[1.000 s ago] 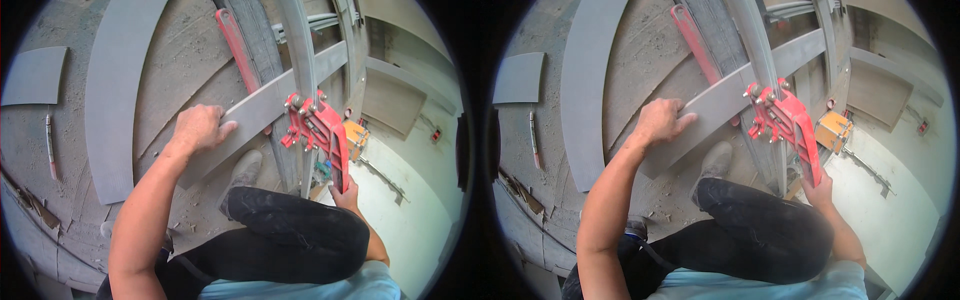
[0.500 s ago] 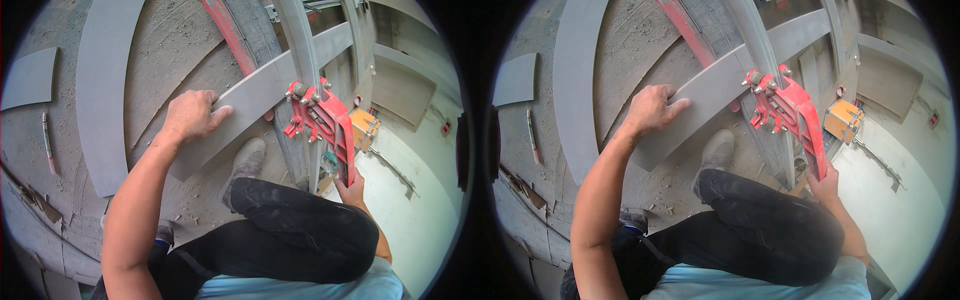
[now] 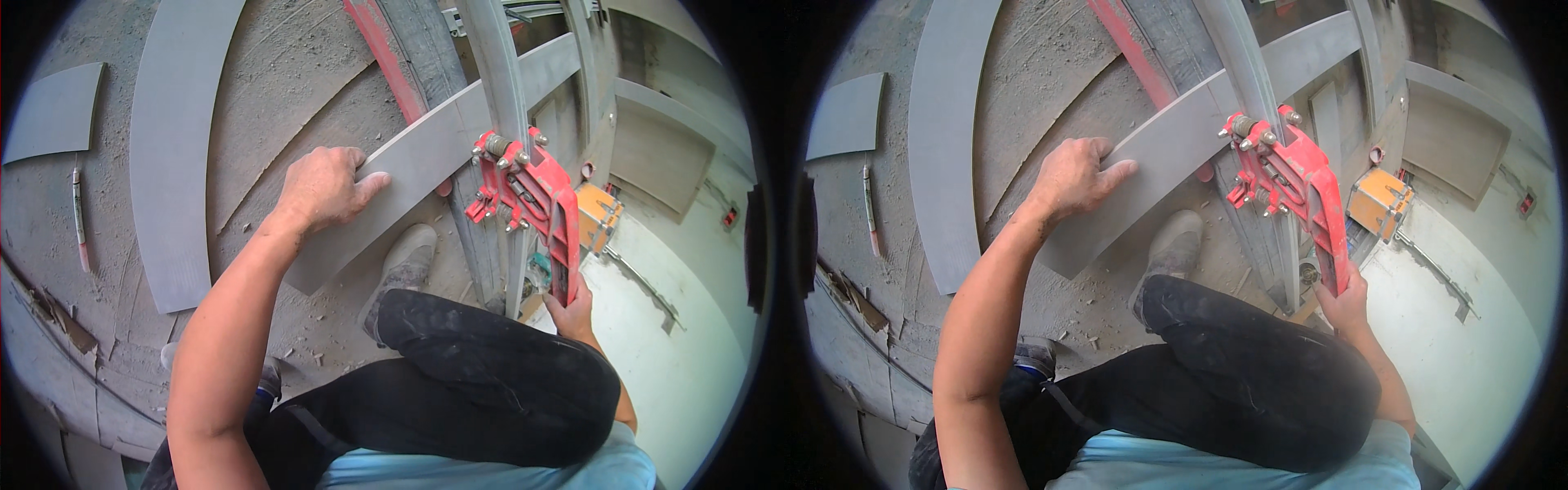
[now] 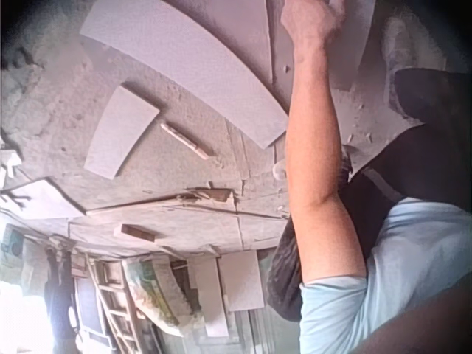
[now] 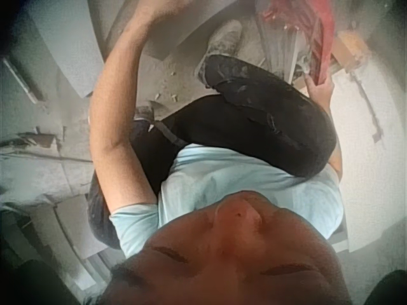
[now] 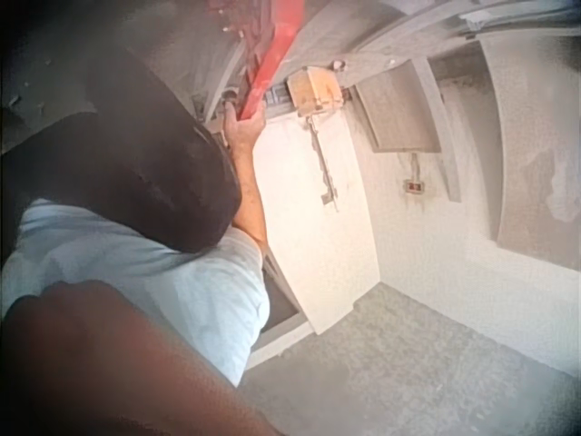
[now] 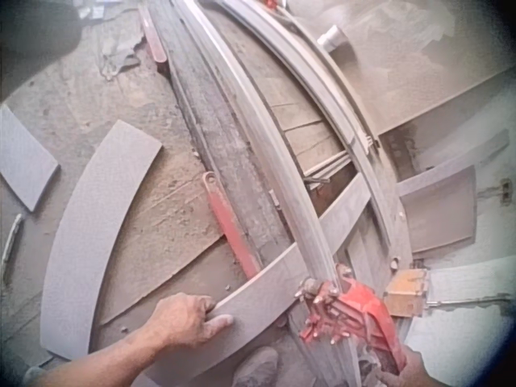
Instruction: The person measures a wall corner with a ruler, marks a tile with the ruler and a marker, and cuts the tile using a manual tile cutter.
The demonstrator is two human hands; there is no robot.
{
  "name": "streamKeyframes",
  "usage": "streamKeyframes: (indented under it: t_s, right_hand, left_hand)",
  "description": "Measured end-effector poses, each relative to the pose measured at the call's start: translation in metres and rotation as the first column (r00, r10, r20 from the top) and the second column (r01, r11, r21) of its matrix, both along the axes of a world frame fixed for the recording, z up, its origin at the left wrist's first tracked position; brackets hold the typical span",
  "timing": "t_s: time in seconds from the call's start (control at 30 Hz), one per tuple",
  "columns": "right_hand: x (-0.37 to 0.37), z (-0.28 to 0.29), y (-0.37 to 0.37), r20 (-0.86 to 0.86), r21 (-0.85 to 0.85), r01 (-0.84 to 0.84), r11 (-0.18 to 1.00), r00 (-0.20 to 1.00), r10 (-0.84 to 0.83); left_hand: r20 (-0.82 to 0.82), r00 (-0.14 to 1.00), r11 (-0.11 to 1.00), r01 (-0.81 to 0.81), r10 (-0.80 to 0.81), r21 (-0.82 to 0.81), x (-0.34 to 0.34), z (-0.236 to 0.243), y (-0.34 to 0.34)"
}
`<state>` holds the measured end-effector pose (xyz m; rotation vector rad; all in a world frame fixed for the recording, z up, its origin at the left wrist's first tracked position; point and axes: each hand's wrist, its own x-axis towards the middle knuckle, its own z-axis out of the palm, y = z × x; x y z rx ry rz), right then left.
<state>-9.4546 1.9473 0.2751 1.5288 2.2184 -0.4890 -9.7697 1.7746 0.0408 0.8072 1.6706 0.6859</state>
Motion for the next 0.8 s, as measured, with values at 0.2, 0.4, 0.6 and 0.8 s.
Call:
streamKeyframes:
  t_s: [0.2, 0.4, 0.6, 0.8]
  right_hand:
    - [0.02, 0.006, -0.001, 0.004, 0.049, 0.002, 0.999, 1.0, -0.002]
    - [0.03, 0.001, 0.001, 0.09, -0.001, 0.064, 0.998, 0.994, -0.064]
    - [0.029, 0.0, 0.0, 0.107, 0.031, 0.019, 0.999, 0.994, -0.023]
    - [0.023, -0.001, -0.004, 0.065, 0.072, 0.013, 0.997, 0.998, -0.017]
  left_hand:
    - [-0.006, 1.0, 1.0, 0.022, -0.022, 0.013, 0.0, -0.003, 0.001]
    - [-0.005, 1.0, 1.0, 0.026, -0.025, 0.016, 0.0, -0.005, 0.0]
    - [0.007, 1.0, 1.0, 0.025, -0.025, 0.003, -0.001, -0.003, 0.0]
    - [0.004, 0.999, 0.999, 0.045, -0.045, -0.004, -0.003, -0.002, 0.001]
